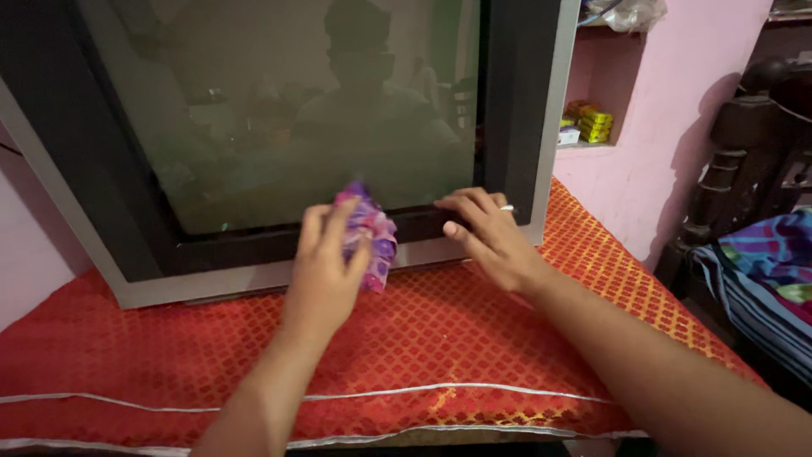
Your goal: The person wipes the screen and bezel of a CRT television using a patterned cloth. They repeatedly rub the surface and edges, occasionally adjusting the cloth, and continue cleaning the same areas throughout the clip.
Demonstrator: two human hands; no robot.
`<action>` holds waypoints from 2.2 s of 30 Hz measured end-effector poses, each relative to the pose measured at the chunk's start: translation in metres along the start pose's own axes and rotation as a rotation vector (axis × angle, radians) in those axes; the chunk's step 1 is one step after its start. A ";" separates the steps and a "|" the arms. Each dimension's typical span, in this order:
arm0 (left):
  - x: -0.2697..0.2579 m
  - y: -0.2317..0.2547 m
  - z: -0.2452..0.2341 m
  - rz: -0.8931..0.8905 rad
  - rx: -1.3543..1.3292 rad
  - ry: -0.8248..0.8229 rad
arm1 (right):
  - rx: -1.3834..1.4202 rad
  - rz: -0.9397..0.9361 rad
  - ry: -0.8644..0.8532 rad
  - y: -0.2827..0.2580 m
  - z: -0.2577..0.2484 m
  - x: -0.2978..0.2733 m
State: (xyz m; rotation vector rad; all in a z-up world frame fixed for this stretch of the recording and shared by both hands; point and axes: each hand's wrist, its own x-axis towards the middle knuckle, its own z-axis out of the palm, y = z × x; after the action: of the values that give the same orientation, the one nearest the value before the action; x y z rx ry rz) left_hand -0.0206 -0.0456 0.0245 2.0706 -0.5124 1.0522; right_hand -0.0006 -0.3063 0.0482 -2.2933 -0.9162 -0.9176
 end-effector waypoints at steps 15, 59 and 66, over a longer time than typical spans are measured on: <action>0.009 -0.017 0.053 0.696 0.517 -0.428 | -0.407 -0.090 -0.027 0.045 0.031 -0.023; -0.030 -0.075 -0.094 0.168 0.729 -0.401 | -0.428 -0.055 -0.013 0.028 0.037 -0.019; -0.053 -0.141 -0.179 0.041 0.841 -0.261 | -0.493 -0.054 -0.007 0.029 0.040 -0.016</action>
State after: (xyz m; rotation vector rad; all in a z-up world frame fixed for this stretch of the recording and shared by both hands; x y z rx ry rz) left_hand -0.0545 0.1835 -0.0112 2.9707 -0.2453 1.1437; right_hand 0.0282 -0.3056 0.0045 -2.6873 -0.8254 -1.2752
